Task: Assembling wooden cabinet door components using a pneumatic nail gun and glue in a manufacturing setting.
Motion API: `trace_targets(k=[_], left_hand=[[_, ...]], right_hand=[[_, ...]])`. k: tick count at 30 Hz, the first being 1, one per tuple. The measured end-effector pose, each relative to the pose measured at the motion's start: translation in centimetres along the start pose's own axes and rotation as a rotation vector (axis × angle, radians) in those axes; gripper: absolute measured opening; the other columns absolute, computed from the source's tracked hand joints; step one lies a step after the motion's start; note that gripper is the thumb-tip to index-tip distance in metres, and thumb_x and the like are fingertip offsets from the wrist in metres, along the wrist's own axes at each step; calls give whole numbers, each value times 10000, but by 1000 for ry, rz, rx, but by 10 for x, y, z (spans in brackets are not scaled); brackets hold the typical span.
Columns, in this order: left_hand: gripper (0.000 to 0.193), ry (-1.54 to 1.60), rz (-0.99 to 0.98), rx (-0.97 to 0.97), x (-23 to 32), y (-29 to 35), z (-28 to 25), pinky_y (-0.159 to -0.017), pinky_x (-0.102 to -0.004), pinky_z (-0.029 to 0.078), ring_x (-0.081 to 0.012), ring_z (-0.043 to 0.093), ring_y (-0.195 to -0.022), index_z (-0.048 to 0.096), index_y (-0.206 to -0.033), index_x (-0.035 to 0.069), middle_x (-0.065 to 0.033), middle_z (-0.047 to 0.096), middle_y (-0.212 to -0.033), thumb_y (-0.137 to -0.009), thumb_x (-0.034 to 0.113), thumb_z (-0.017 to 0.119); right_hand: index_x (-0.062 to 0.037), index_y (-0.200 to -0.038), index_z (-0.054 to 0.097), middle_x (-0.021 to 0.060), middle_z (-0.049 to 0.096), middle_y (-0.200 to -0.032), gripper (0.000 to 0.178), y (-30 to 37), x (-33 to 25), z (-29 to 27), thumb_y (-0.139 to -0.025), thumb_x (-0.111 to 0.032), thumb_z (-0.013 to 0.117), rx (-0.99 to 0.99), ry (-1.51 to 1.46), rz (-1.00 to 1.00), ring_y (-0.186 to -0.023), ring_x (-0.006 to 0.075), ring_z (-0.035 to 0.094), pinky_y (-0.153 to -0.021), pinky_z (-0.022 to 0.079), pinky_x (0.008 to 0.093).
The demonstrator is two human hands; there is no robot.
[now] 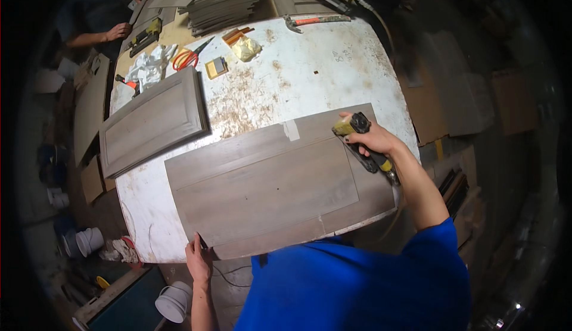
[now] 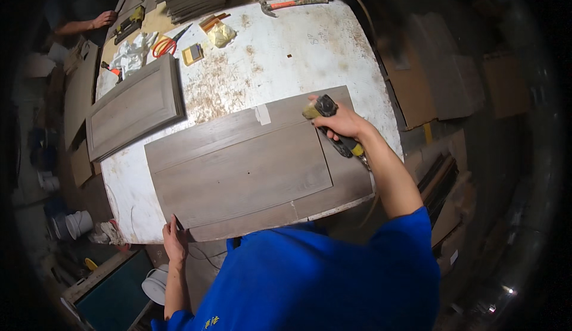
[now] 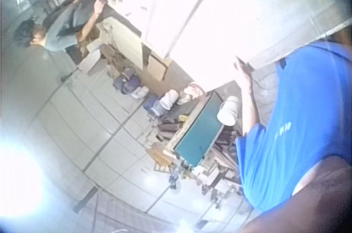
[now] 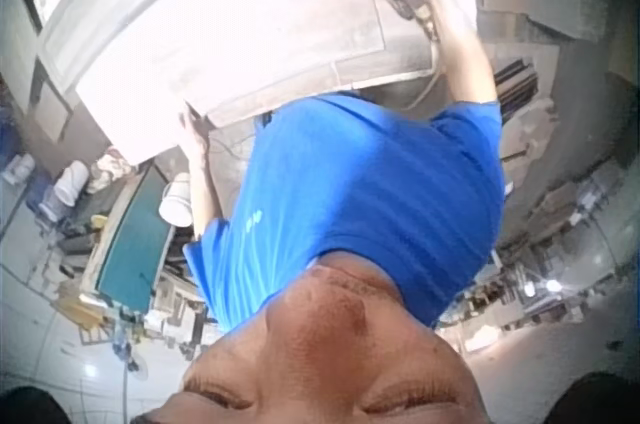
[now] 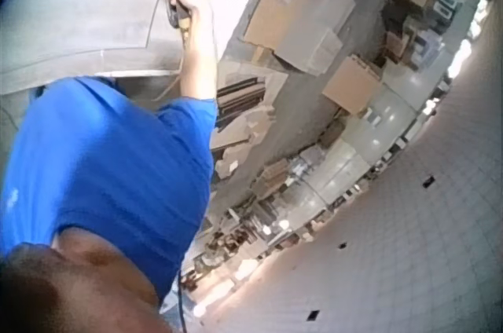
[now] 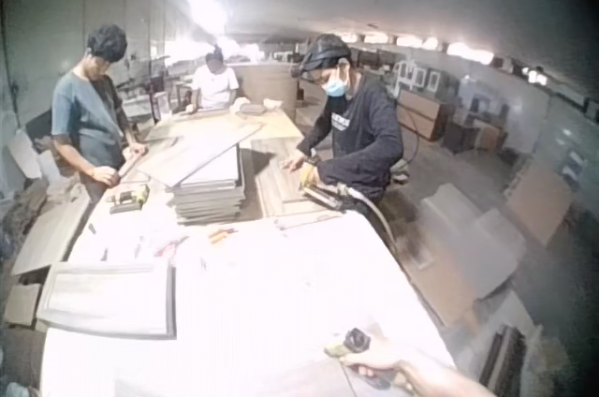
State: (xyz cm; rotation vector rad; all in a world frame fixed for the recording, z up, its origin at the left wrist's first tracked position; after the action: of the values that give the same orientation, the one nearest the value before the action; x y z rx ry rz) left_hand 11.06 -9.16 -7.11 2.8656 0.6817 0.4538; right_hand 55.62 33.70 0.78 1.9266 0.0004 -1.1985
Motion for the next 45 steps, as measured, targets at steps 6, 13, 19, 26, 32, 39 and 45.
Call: trace_targets(k=[6, 13, 19, 26, 32, 39, 45], left_hand=[[821, 49, 1, 16, 2, -6, 0, -941, -438, 502, -388, 586, -1104, 439, -1526, 147, -197, 588, -1206, -795, 52, 800], [826, 18, -3, 15, -1, -4, 5, -956, -430, 491, -391, 581, -1116, 432, -1528, 141, -201, 588, -1210, -796, 46, 802], [833, 57, 32, 27, -1, -3, 4, -955, -428, 487, -395, 580, -1099, 427, -1534, 138, -205, 585, -1208, -794, 35, 797], [747, 39, 49, 23, 15, -9, -8, -950, -436, 483, -396, 582, -1074, 439, -1511, 77, -215, 584, -1188, -833, 65, 753], [461, 368, -202, 115, -13, -27, 7, -855, -393, 503, -284, 625, -896, 582, -1327, -45, -183, 651, -989, -963, 223, 670], [319, 651, -377, 234, -53, -65, 42, -729, -304, 466, -141, 539, -763, 614, -951, -38, -48, 627, -832, -968, 267, 706], [308, 724, -362, 175, -50, -67, 38, -726, -295, 457, -140, 525, -764, 612, -925, -19, -43, 607, -811, -954, 265, 728]], right_hand=[[-127, -1511, 458, 8, 608, -804, 700, 23, 21, -6, -843, -106, 666, 29, -43, -13, -507, 76, 518, -456, 438, 247], [-159, -1488, 492, 9, 607, -801, 692, 20, 35, -8, -825, -118, 687, 27, -45, 16, -518, 73, 532, -456, 448, 245], [-149, -1526, 421, 19, 645, -886, 707, 21, 20, -3, -867, -71, 663, -12, 86, 18, -521, 64, 516, -470, 453, 232], [-146, -1514, 440, 3, 599, -792, 667, 48, 35, 1, -893, -102, 678, 91, -91, -46, -505, 65, 516, -457, 442, 234], [-140, -1526, 436, -3, 598, -761, 691, 82, 65, 25, -884, -119, 694, 97, -164, 10, -487, 67, 503, -436, 432, 235], [-138, -1527, 435, 22, 618, -849, 698, 88, 70, 39, -880, -159, 696, 113, -125, 70, -496, 82, 509, -440, 448, 248], [-162, -1541, 409, 23, 611, -869, 724, 92, 70, 47, -881, -182, 705, 140, -58, 87, -526, 87, 534, -452, 456, 257]])
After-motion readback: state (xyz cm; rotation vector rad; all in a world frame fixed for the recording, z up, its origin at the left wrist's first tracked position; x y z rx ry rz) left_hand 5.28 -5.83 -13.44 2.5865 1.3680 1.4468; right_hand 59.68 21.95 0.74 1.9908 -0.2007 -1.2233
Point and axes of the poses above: each hand's wrist, its own y-axis away from the middle knuckle, its own z-axis out of the palm, x = y × z, the point moved 2 cm from there along -y, towards the middle knuckle
